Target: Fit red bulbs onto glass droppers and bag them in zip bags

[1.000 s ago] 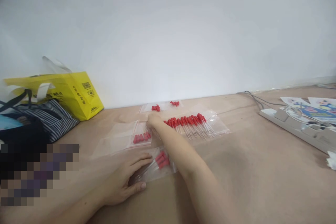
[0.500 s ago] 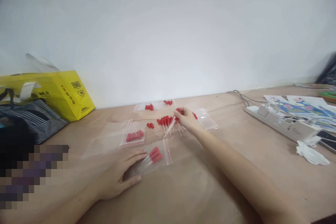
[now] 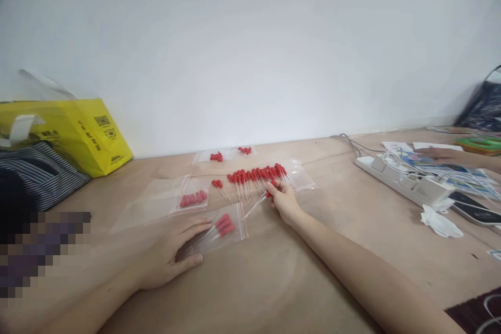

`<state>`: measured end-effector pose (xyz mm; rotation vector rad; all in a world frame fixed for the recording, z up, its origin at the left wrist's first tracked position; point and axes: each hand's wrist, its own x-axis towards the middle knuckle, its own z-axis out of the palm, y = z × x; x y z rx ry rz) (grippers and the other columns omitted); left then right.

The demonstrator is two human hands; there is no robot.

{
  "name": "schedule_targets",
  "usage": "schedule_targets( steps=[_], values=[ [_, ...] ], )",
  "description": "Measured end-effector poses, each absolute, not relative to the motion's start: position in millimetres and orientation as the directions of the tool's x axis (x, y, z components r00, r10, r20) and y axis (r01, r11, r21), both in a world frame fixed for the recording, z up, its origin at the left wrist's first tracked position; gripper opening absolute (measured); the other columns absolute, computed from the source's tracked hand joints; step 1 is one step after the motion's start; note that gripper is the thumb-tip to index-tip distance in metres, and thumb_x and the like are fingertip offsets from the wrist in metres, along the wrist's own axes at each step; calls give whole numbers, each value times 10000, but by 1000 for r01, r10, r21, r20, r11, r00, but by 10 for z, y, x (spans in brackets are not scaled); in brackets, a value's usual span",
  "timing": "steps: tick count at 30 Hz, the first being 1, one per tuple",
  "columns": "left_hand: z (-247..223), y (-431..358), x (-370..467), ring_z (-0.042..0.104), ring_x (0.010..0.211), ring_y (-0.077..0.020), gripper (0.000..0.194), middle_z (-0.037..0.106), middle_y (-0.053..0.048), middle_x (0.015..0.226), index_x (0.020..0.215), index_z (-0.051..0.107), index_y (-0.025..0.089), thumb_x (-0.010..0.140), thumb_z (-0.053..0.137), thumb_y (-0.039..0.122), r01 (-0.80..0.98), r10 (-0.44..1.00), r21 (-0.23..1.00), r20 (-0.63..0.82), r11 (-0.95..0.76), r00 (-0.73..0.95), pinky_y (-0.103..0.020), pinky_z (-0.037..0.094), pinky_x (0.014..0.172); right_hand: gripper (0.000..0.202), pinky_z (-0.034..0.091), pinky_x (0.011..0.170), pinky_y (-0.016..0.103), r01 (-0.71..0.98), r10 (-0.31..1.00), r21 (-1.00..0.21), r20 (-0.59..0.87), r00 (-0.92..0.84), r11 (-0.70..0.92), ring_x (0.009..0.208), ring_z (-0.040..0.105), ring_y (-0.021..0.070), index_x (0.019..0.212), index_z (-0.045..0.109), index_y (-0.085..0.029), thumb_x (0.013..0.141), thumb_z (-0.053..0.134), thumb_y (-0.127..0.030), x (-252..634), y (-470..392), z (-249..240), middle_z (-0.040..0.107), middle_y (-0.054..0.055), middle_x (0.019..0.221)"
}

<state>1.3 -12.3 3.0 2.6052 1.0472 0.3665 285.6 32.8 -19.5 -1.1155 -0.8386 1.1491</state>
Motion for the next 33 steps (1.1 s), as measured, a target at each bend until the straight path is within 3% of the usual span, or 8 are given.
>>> schedule_targets(
  steps=[16, 22, 28, 33],
  values=[
    [51, -121, 30, 365, 1191, -248, 502, 405, -48, 1312, 1259, 366, 275, 795, 477, 432, 625, 694, 351, 111, -697, 711, -446, 318, 977, 384, 250, 318, 158, -345, 982, -938, -74, 176, -9, 378, 368, 34, 661, 458, -173, 515, 713, -420, 2904, 278, -252, 483, -61, 493],
    [62, -128, 35, 350, 1203, -244, 497, 394, -48, 1319, 1261, 359, 269, 804, 463, 433, 639, 699, 338, 88, -691, 710, -441, 318, 979, 254, 293, 307, 138, -304, 987, -947, -134, 89, -101, 364, 424, 31, 640, 456, -161, 632, 671, -295, 2839, 228, -248, 506, -51, 494],
    [92, -149, 61, 358, 1196, -254, 495, 409, -55, 1310, 1248, 386, 250, 798, 470, 437, 643, 702, 337, 82, -688, 708, -440, 321, 977, 101, 418, 370, 132, -151, 946, -938, -293, -138, -312, 427, 551, 69, 724, 471, -148, 752, 566, -133, 2869, 137, -125, 596, 3, 552],
    [109, -147, 65, 355, 1200, -248, 494, 402, -55, 1315, 1252, 380, 249, 803, 463, 436, 647, 704, 335, 77, -685, 706, -437, 314, 984, 97, 414, 348, 110, -84, 917, -917, -380, -118, -391, 409, 558, 64, 721, 464, -142, 807, 502, -120, 3051, 203, -73, 601, 5, 536]
  ],
)
